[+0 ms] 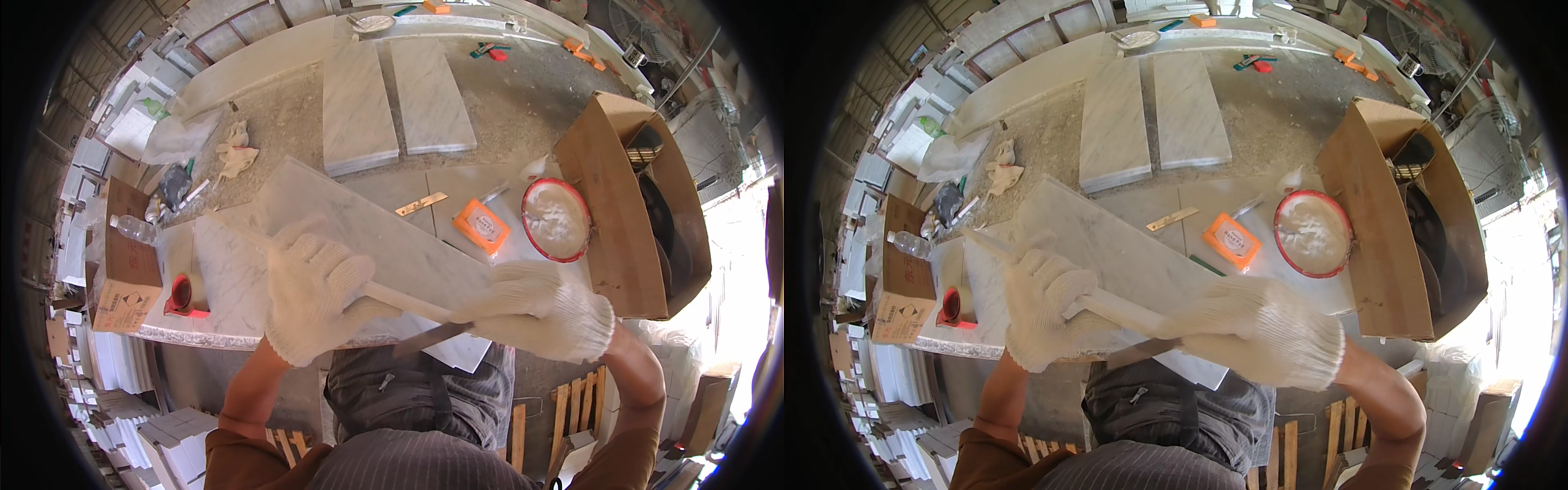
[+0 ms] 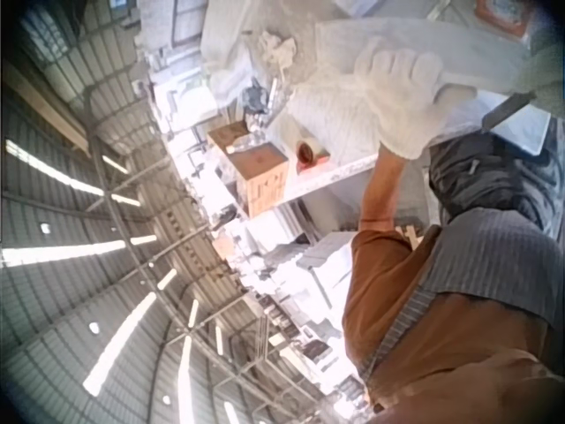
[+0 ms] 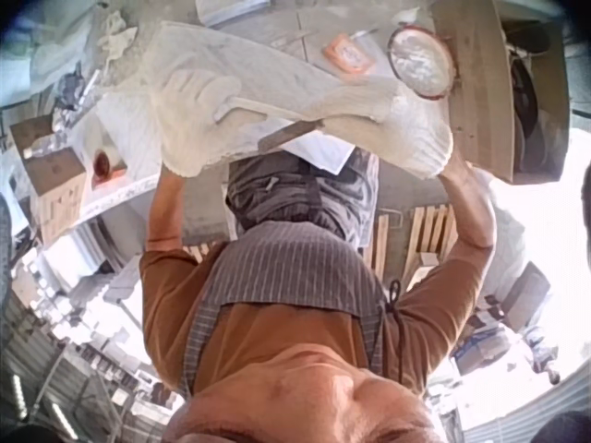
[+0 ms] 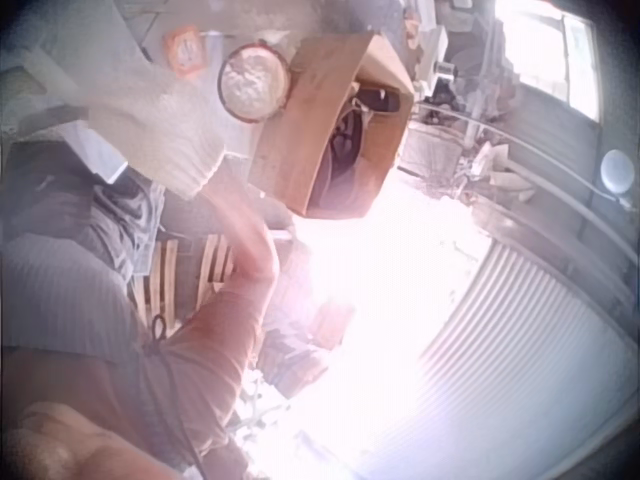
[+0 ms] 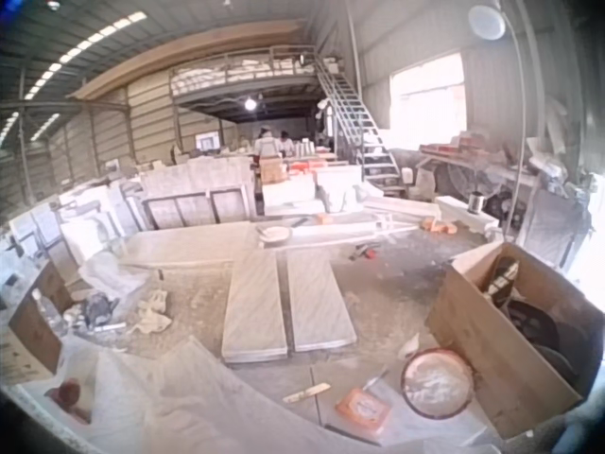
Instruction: The person applies a white paste to the edges of a stone slab using a putty knife, then smooths and wipes the surface with a cloth and sponge. The person repeats this process on multiple slabs, stacking finished pieces aside.
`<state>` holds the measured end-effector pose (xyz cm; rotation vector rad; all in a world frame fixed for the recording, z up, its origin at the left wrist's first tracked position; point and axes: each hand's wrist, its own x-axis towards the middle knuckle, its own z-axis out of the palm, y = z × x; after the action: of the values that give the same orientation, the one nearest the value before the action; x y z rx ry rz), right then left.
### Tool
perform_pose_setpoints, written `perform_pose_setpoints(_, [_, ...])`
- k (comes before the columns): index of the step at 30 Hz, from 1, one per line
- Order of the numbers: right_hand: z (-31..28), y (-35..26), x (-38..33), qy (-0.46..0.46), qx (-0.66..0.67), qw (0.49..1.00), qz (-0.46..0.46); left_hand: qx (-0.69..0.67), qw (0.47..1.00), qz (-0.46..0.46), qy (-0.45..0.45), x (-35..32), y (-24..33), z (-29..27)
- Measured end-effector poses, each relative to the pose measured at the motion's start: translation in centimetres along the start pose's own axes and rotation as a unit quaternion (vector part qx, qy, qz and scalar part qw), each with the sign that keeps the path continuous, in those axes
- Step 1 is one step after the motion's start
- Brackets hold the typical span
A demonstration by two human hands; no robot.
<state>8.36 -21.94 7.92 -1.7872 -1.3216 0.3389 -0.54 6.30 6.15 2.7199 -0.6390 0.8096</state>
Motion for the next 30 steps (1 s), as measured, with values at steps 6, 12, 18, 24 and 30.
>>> perform_pose_setpoints(6, [-0.9,-0.2,-1.5,-0.022,0.019,0.999,0.02,0.0,1.0,0.001,0.008,-0.5,-0.2,0.3])
perform_pose_setpoints(12, [-2.0,-1.0,-1.7,-0.059,-0.008,0.998,0.028,-0.005,1.0,0.008,0.019,-0.2,0.0,0.3])
perform_pose_setpoints(18, [-0.1,0.3,-1.1,-0.004,0.011,1.0,0.018,-0.004,1.0,0.004,0.011,-0.3,0.2,0.2])
perform_pose_setpoints(24, [-0.8,-0.1,-2.4,0.005,-0.009,0.999,0.051,-0.003,1.0,0.006,0.013,0.1,0.0,0.5])
perform_pose_setpoints(30, [0.5,1.4,-1.7,0.035,-0.02,0.999,-0.03,0.004,1.0,0.006,0.01,-0.5,0.2,0.4])
